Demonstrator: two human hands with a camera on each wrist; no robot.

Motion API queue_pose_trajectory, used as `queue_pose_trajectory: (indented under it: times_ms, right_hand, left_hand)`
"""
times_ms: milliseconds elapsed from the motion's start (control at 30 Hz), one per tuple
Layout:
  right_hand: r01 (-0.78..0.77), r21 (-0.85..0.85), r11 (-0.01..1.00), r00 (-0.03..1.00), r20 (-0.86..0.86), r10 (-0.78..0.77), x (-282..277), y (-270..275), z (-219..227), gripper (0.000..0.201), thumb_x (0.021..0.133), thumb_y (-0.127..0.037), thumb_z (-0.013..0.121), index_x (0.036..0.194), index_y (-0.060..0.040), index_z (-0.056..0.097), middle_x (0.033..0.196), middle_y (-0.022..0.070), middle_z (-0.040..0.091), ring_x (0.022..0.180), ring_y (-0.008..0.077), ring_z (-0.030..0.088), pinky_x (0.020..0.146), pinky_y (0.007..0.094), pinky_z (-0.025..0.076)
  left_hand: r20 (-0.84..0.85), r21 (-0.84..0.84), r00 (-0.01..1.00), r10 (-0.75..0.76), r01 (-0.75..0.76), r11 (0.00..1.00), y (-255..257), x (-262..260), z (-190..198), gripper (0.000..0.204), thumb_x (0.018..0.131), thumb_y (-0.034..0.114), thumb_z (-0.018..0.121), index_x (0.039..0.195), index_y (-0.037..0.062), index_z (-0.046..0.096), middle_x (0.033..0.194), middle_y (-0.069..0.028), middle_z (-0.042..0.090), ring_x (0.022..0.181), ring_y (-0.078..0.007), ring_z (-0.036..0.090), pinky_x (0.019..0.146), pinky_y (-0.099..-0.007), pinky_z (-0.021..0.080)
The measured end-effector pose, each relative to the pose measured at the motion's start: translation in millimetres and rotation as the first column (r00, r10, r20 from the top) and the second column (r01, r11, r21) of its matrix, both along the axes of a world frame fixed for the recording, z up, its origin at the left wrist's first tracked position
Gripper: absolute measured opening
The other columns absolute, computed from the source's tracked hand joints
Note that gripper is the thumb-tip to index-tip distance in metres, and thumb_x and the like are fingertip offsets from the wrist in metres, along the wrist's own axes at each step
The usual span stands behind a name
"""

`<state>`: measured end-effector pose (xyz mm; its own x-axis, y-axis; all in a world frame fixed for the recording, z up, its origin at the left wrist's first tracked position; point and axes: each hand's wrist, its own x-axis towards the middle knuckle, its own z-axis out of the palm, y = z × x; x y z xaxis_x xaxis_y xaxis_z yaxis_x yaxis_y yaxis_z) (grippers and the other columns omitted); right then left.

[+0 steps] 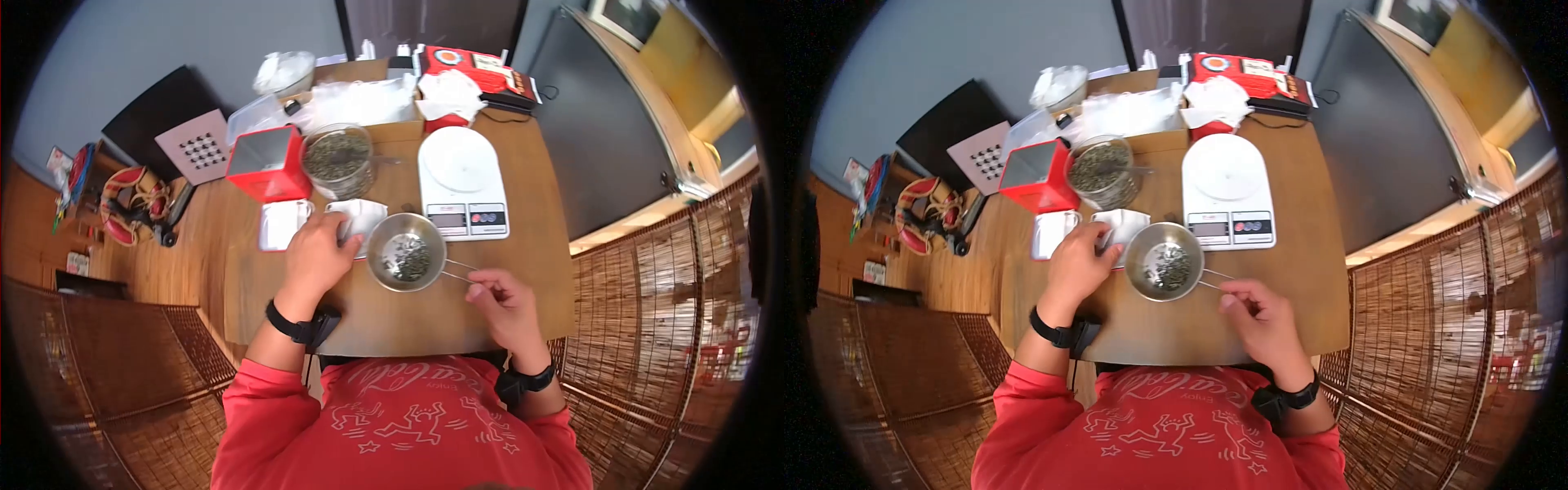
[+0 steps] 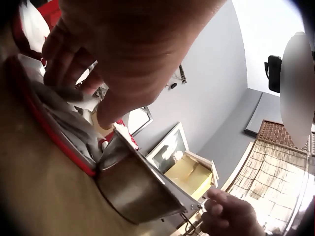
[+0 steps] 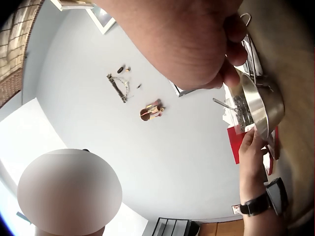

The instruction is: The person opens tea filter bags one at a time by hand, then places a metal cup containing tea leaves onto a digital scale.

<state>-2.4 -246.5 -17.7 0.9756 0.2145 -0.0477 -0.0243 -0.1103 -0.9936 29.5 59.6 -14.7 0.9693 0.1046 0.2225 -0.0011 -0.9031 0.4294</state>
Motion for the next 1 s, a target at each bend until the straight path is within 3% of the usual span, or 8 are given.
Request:
queue_pose_trajectory:
  times_ms: [333,400,467,533,633,700,867,1000]
  right_hand:
    - [0.022,0.09,0.996,0.998,-0.058,-0.017,-2.0,-21.3,-6.4,0.017,0.095,-0.005,0.065,0.112,0.0003,0.067,0.086,-0.003,0.067,0.073,0.0014,0.054,0.064,0.0191,0.045]
    - [0.005,0.08,0.997,0.999,-0.051,-0.001,-0.6,-18.4,-11.2,0.019,0.095,-0.006,0.066,0.113,0.0,0.067,0.086,-0.0027,0.067,0.073,0.0015,0.054,0.065,0.0194,0.045]
    - [-0.026,0.074,0.997,0.999,-0.044,0.029,1.2,-8.6,-12.3,0.02,0.096,-0.007,0.066,0.114,-0.0003,0.066,0.087,-0.0024,0.067,0.074,0.0017,0.055,0.065,0.0197,0.045]
    - [-0.075,0.076,0.994,0.995,-0.061,0.08,4.6,6.4,-9.0,0.021,0.096,-0.01,0.067,0.115,-0.0012,0.066,0.087,-0.0021,0.067,0.074,0.0019,0.054,0.064,0.0197,0.045]
    - [-0.048,0.169,0.985,0.998,0.045,0.041,7.7,37.7,0.2,0.022,0.096,-0.012,0.068,0.115,-0.0017,0.066,0.084,-0.0025,0.066,0.071,0.0017,0.053,0.063,0.0196,0.045]
    - [-0.046,0.2,0.979,0.999,0.026,0.041,10.3,48.0,-0.1,0.021,0.095,-0.013,0.069,0.113,-0.0016,0.067,0.084,-0.0022,0.065,0.07,0.0019,0.052,0.062,0.0201,0.044]
    - [-0.089,0.142,0.986,0.994,-0.058,0.098,12.9,46.5,-3.8,0.015,0.094,-0.013,0.069,0.105,-0.0013,0.068,0.082,-0.001,0.062,0.068,0.0027,0.051,0.059,0.0219,0.043]
    - [-0.026,0.03,0.999,0.993,0.112,0.023,14.6,49.7,1.6,0.011,0.091,-0.01,0.072,0.096,-0.0007,0.068,0.083,0.0014,0.061,0.064,0.0058,0.052,0.056,0.0233,0.042]
  left_hand:
    - [0.052,0.072,0.988,0.145,-0.149,0.986,6.3,-3.0,21.7,0.016,0.086,0.016,0.066,0.098,0.0067,0.072,0.089,-0.0171,0.071,0.084,-0.0383,0.067,0.076,-0.0478,0.053]
    - [0.107,0.087,0.985,0.132,-0.141,0.986,-1.4,-12.0,36.6,0.015,0.09,0.014,0.066,0.1,0.005,0.071,0.084,-0.0145,0.072,0.078,-0.0299,0.07,0.073,-0.0416,0.054]
    - [-0.013,-0.463,0.988,0.151,-0.14,0.875,-13.0,-22.7,45.2,0.015,0.094,0.013,0.066,0.103,0.0012,0.07,0.082,-0.0073,0.07,0.075,-0.0152,0.065,0.073,-0.0313,0.052]
    - [0.036,-0.764,0.999,0.031,0.007,0.646,-22.6,-32.9,22.8,0.015,0.096,0.01,0.066,0.107,0.0002,0.069,0.093,0.0021,0.067,0.084,-0.0069,0.057,0.077,-0.0238,0.048]
    - [0.074,-0.85,0.996,-0.04,0.084,0.52,-57.9,-42.9,17.7,0.013,0.097,0.009,0.066,0.109,0.0024,0.068,0.092,0.0033,0.066,0.083,-0.0042,0.056,0.075,-0.0219,0.047]
    - [0.05,-0.954,0.991,-0.122,0.083,0.287,-71.3,-45.6,11.4,0.014,0.098,0.009,0.065,0.11,0.0031,0.066,0.091,0.0042,0.065,0.079,-0.0019,0.054,0.07,-0.0195,0.045]
    - [0.016,-0.946,0.982,-0.188,0.075,0.315,-68.4,-48.8,-0.1,0.015,0.098,0.007,0.065,0.112,0.0039,0.065,0.089,0.0056,0.064,0.074,-0.0007,0.053,0.063,-0.0185,0.043]
    - [0.133,-0.926,0.983,-0.124,0.168,0.338,-65.6,-43.5,4.1,0.014,0.097,0.006,0.064,0.11,0.0024,0.065,0.092,0.0012,0.067,0.078,-0.004,0.057,0.065,-0.0219,0.047]
